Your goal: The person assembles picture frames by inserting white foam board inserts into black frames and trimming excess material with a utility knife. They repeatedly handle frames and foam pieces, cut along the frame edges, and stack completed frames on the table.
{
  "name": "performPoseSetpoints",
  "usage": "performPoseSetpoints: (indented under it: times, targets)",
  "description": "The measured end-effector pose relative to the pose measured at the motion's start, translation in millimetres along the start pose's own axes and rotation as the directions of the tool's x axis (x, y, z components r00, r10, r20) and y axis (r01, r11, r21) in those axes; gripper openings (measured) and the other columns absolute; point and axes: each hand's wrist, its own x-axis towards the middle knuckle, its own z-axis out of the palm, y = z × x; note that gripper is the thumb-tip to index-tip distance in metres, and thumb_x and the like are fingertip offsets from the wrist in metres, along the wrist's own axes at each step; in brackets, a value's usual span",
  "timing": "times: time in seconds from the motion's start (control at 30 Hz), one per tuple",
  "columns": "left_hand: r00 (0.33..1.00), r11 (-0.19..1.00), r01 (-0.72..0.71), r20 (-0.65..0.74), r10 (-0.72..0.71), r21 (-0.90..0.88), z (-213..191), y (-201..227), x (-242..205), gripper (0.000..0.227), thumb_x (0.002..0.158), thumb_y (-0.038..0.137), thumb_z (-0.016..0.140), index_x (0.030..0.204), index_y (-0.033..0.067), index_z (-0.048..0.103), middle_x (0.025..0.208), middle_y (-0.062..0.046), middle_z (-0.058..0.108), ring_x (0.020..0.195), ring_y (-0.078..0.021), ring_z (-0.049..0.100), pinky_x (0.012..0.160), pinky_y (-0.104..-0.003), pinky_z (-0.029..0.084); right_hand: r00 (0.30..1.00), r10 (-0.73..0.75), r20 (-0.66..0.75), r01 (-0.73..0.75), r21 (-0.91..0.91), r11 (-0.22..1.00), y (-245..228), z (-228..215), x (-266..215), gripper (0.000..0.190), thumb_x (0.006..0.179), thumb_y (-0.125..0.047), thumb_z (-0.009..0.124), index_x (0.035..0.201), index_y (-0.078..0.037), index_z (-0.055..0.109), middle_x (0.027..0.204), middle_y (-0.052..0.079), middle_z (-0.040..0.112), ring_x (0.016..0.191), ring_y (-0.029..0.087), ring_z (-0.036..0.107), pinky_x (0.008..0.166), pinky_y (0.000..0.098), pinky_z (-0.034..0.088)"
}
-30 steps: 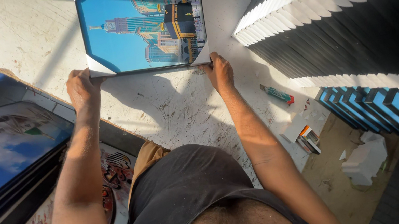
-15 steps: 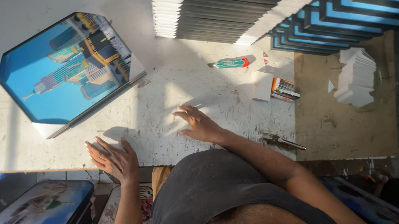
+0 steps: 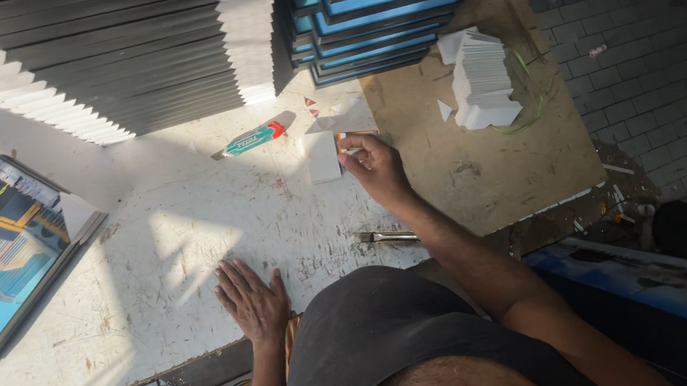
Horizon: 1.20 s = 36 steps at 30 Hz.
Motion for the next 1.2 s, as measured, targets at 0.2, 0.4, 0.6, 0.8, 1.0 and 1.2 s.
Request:
performPoseSetpoints:
  times: [0.2, 0.4, 0.6, 0.8, 1.0, 1.2]
  targets:
    - [0.998, 0.999, -0.043, 0.048, 0.042, 0.01, 19.7, 54.9, -5.7, 0.087, 0.102, 0.06, 0.032, 0.159, -0.0034, 0.022, 0.169, -0.026, 0.012, 0.158, -0.0373, 0.005, 0.127, -0.053, 0.004, 0.998, 0.012, -0.067, 0.019, 0.443, 0.896, -39.2, -82.4, 63.5, 0.05, 0.096, -0.025, 0.077, 0.138, -0.007, 0.057, 0.112, 0.01, 0.071, 0.092, 0.015, 0.069, 0.077, 0.0313, 0.059]
    - [0.998, 0.998, -0.056, 0.032, 0.055, 0.031, 19.1, 56.4, -6.7, 0.086, 0.101, 0.063, 0.029, 0.16, 0.0009, 0.022, 0.17, -0.023, 0.011, 0.158, -0.035, 0.003, 0.126, -0.052, 0.001, 0.997, -0.083, 0.007, 0.046, 0.79, 0.612, -83.8, -131.0, 158.8, 0.052, 0.092, -0.034, 0.077, 0.135, -0.017, 0.055, 0.113, 0.005, 0.064, 0.095, 0.014, 0.062, 0.08, 0.0329, 0.054]
    - [0.999, 0.999, -0.045, 0.018, 0.045, 0.016, 16.7, 57.4, -8.9, 0.085, 0.101, 0.065, 0.031, 0.161, 0.0046, 0.025, 0.169, -0.021, 0.016, 0.158, -0.0346, 0.007, 0.126, -0.052, 0.003, 0.96, -0.241, 0.14, -0.044, 0.93, 0.365, -81.0, -137.0, 203.6, 0.035, 0.097, -0.037, 0.076, 0.113, -0.01, 0.061, 0.111, 0.004, 0.06, 0.103, 0.015, 0.059, 0.091, 0.0328, 0.052]
    - [0.998, 0.997, -0.068, 0.01, 0.067, 0.025, 20.2, 52.6, -4.7, 0.086, 0.099, 0.067, 0.035, 0.16, 0.0057, 0.028, 0.168, -0.022, 0.019, 0.157, -0.0361, 0.01, 0.125, -0.053, 0.006, 0.991, 0.044, -0.125, 0.073, 0.796, 0.601, -92.9, -155.5, 114.3, 0.043, 0.092, -0.039, 0.082, 0.115, -0.011, 0.059, 0.105, 0.001, 0.063, 0.092, 0.014, 0.061, 0.075, 0.0335, 0.053]
    - [0.998, 0.998, -0.06, 0.002, 0.06, 0.001, 25.9, 51.1, -11.7, 0.086, 0.098, 0.065, 0.041, 0.159, 0.0047, 0.032, 0.168, -0.022, 0.021, 0.157, -0.0369, 0.014, 0.126, -0.053, 0.007, 0.914, 0.138, -0.382, 0.222, 0.754, 0.618, -93.1, -229.3, -12.1, 0.061, 0.091, -0.036, 0.077, 0.134, 0.001, 0.054, 0.122, 0.016, 0.064, 0.116, 0.027, 0.069, 0.094, 0.0427, 0.064]
    - [0.997, 0.965, 0.066, 0.05, -0.056, -0.255, -2.4, 53.2, 6.9, 0.068, 0.097, 0.055, 0.059, 0.145, 0.0072, 0.053, 0.159, -0.022, 0.045, 0.152, -0.0359, 0.035, 0.125, -0.054, 0.027, 0.944, 0.166, -0.284, 0.096, 0.72, 0.688, -59.3, -296.0, -79.6, 0.051, 0.11, -0.036, 0.062, 0.143, 0.001, 0.053, 0.131, 0.016, 0.064, 0.121, 0.028, 0.067, 0.107, 0.0438, 0.058]
